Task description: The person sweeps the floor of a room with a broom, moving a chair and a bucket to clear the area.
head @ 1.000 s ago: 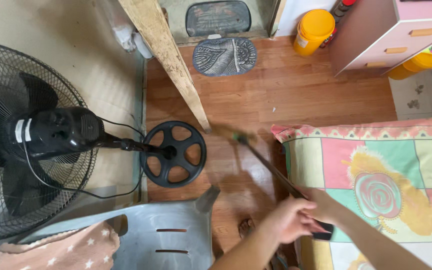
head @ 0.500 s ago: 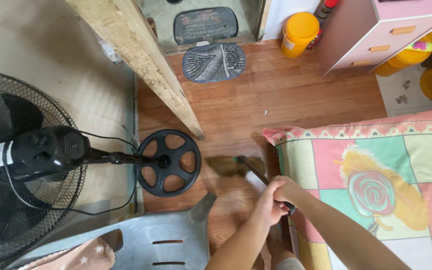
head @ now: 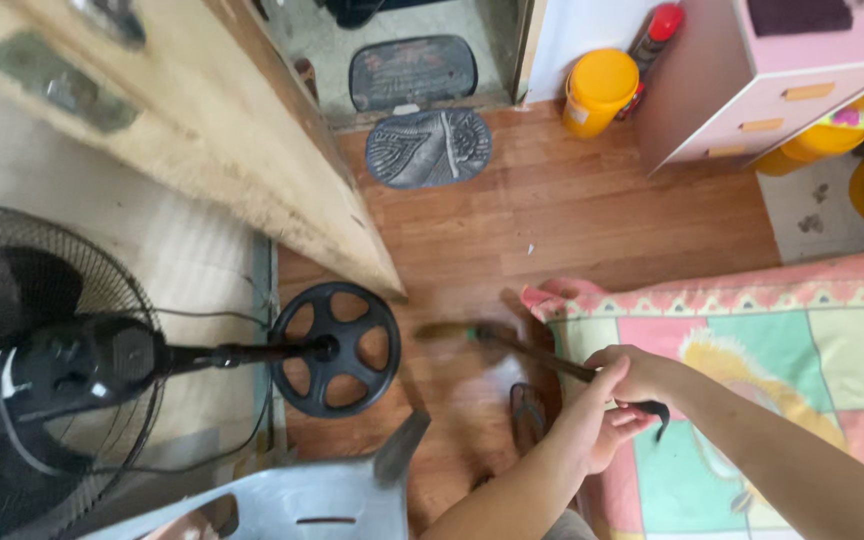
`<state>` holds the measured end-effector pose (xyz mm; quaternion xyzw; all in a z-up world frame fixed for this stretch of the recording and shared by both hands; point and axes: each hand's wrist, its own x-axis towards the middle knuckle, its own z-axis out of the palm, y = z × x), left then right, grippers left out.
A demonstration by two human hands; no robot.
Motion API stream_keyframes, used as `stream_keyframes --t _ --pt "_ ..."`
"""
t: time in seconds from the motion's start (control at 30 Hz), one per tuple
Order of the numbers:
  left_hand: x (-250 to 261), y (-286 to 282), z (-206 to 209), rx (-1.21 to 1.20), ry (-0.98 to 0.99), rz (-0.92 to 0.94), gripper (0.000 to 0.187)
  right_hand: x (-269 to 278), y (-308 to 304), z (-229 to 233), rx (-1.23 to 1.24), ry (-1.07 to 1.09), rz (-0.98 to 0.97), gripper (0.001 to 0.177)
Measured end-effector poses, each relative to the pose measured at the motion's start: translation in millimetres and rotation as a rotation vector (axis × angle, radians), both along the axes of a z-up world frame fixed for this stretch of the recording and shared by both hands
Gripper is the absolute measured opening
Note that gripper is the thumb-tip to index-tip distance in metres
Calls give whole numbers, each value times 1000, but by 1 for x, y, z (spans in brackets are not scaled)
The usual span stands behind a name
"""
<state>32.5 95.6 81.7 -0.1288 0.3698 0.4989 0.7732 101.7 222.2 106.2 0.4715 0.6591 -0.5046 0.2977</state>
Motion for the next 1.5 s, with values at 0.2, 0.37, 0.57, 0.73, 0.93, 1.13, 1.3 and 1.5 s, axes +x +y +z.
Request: stream_keyframes --t 0.2,0.37,0.57,0.73,0.93,1.13,1.3,1.5 --pt "-23 70 -71 -218 -26 156 73 -65 70 -29 151 70 -3 69" --pt "-61 85 -63 -22 9 192 54 -72 69 -18 335 66 136 80" --pt "-41 104 16 102 141 111 51 -12 98 -16 186 582 -255 46" --pt "-13 130 51 177 178 -209 53 64 99 34 67 392 -476 52" --pt "14 136 30 309 324 -551 68 112 67 51 40 248 -896 66" --pt "-27 158 5 358 442 -569 77 137 94 -60 31 299 -1509 46" --pt "-99 165 -34 280 565 -522 76 135 189 -194 139 395 -1884 14" --pt "-173 133 -97 34 692 -609 69 98 217 -268 12 218 -1745 21"
